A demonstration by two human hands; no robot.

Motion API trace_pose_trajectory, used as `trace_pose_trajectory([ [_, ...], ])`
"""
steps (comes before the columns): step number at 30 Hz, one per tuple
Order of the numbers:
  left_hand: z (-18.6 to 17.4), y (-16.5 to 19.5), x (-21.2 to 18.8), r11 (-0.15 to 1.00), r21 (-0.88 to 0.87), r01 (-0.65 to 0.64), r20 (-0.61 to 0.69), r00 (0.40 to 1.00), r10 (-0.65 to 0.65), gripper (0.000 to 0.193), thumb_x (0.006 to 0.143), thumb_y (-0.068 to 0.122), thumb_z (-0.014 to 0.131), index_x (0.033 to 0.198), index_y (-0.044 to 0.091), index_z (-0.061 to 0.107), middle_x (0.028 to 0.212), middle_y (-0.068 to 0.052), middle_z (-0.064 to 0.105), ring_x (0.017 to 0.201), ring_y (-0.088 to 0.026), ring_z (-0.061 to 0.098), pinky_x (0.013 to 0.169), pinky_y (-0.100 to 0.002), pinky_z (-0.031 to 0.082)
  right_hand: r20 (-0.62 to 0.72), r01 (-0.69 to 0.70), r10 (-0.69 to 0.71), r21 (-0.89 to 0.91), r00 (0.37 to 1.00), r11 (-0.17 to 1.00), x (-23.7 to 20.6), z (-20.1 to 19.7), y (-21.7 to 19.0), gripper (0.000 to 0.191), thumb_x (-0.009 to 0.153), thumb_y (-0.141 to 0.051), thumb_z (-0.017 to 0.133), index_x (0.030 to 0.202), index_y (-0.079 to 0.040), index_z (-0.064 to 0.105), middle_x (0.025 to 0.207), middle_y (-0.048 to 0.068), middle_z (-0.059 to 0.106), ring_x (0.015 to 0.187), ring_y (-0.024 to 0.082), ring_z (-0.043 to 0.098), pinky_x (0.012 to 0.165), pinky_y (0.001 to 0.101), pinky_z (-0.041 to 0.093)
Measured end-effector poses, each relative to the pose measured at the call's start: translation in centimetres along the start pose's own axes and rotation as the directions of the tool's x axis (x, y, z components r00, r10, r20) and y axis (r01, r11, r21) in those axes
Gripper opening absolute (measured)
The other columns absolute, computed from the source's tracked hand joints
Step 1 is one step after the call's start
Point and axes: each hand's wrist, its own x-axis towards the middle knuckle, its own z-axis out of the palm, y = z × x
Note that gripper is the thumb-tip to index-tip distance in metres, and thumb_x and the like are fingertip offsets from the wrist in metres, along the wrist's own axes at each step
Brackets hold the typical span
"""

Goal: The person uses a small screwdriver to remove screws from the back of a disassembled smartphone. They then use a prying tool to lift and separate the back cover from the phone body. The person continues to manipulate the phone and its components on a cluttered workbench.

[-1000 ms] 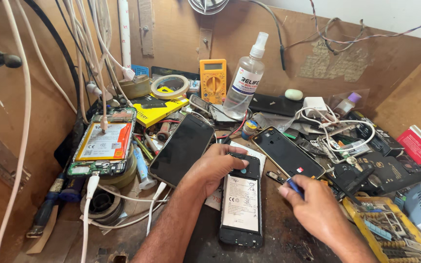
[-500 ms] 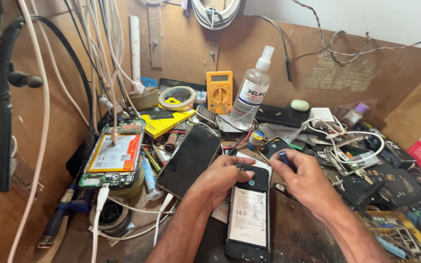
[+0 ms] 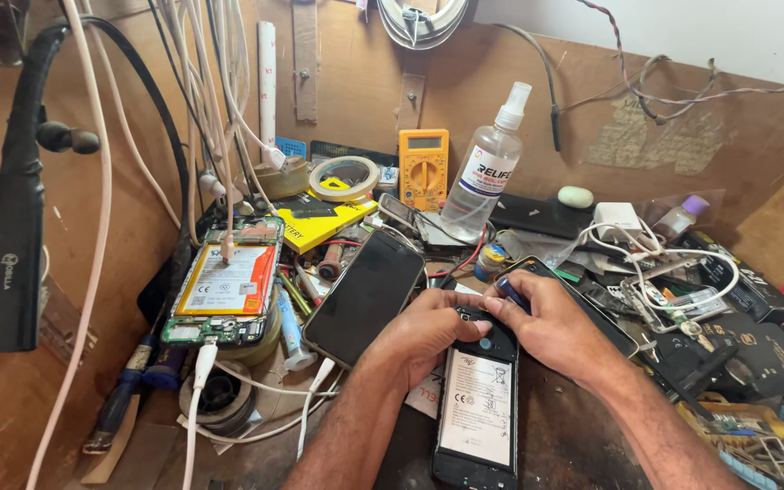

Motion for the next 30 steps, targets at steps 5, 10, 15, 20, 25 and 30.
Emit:
trace_pose_trajectory([
  [5, -0.06, -0.22, 0.14, 1.0, 0.019, -0.012, -0.03, 0.999, 0.012, 0.032, 0.085, -0.005, 0.069, 0.116, -0.002, 0.065, 0.098, -0.011, 0.07, 0.086, -0.018, 0.069, 0.076, -0.034, 0.058, -0.003, 0.017, -0.017, 0.001, 1.0, 1.0, 0.02, 0.39, 0.08, 0.019, 0.093, -0.021, 0.069, 0.096, -0.002, 0.072, 0.08, 0.003, 0.07, 0.075, 0.009, 0.058, 0.066, 0.0315, 0.05],
  [10, -0.15, -0.4, 0.33, 0.999, 0.024, -0.024, -0.011, 1.0, 0.024, 0.034, 0.084, -0.006, 0.068, 0.118, -0.002, 0.065, 0.1, -0.011, 0.07, 0.09, -0.018, 0.069, 0.078, -0.032, 0.058, -0.024, 0.02, -0.022, -0.063, 0.999, 0.998, -0.12, 0.53, 0.12, 0.021, 0.091, -0.023, 0.07, 0.096, -0.003, 0.072, 0.079, 0.004, 0.071, 0.074, 0.01, 0.06, 0.066, 0.0323, 0.051],
  [15, -0.1, -0.41, 0.42, 1.0, 0.019, -0.002, -0.056, 0.998, 0.003, 0.036, 0.084, -0.007, 0.066, 0.119, 0.0, 0.063, 0.1, -0.011, 0.069, 0.09, -0.018, 0.069, 0.078, -0.033, 0.058, -0.037, 0.035, -0.038, -0.082, 0.999, 0.996, -0.25, 0.58, 0.12, 0.02, 0.09, -0.023, 0.072, 0.095, -0.003, 0.073, 0.079, 0.004, 0.072, 0.074, 0.009, 0.06, 0.066, 0.0319, 0.051],
  [20, -0.14, -0.42, 0.29, 1.0, 0.007, 0.007, -0.038, 0.999, -0.007, 0.037, 0.084, -0.007, 0.066, 0.12, -0.002, 0.063, 0.099, -0.012, 0.07, 0.088, -0.018, 0.07, 0.076, -0.033, 0.059, -0.006, 0.031, -0.031, -0.017, 1.0, 0.999, -0.22, 0.6, 0.31, 0.018, 0.09, -0.02, 0.071, 0.095, -0.002, 0.074, 0.08, 0.003, 0.072, 0.075, 0.009, 0.059, 0.067, 0.0312, 0.051],
  [25, -0.16, -0.28, 0.36, 1.0, 0.028, -0.013, 0.016, 1.0, 0.013, 0.035, 0.085, -0.005, 0.069, 0.12, -0.004, 0.066, 0.096, -0.012, 0.071, 0.084, -0.019, 0.07, 0.074, -0.033, 0.059, -0.027, -0.003, 0.006, 0.095, 1.0, 0.995, -0.2, 0.41, 0.55, 0.017, 0.092, -0.017, 0.069, 0.098, -0.002, 0.073, 0.084, 0.002, 0.071, 0.079, 0.008, 0.061, 0.072, 0.029, 0.052],
  [30, -0.08, -0.3, 0.32, 0.998, 0.068, 0.012, -0.036, 0.999, -0.01, 0.035, 0.084, -0.004, 0.069, 0.119, -0.003, 0.066, 0.095, -0.012, 0.071, 0.084, -0.018, 0.069, 0.073, -0.034, 0.058, -0.012, -0.021, 0.022, 0.093, 1.0, 0.995, -0.3, 0.31, 0.52, 0.018, 0.091, -0.019, 0.071, 0.098, -0.002, 0.073, 0.085, 0.003, 0.071, 0.079, 0.008, 0.061, 0.071, 0.0286, 0.052],
])
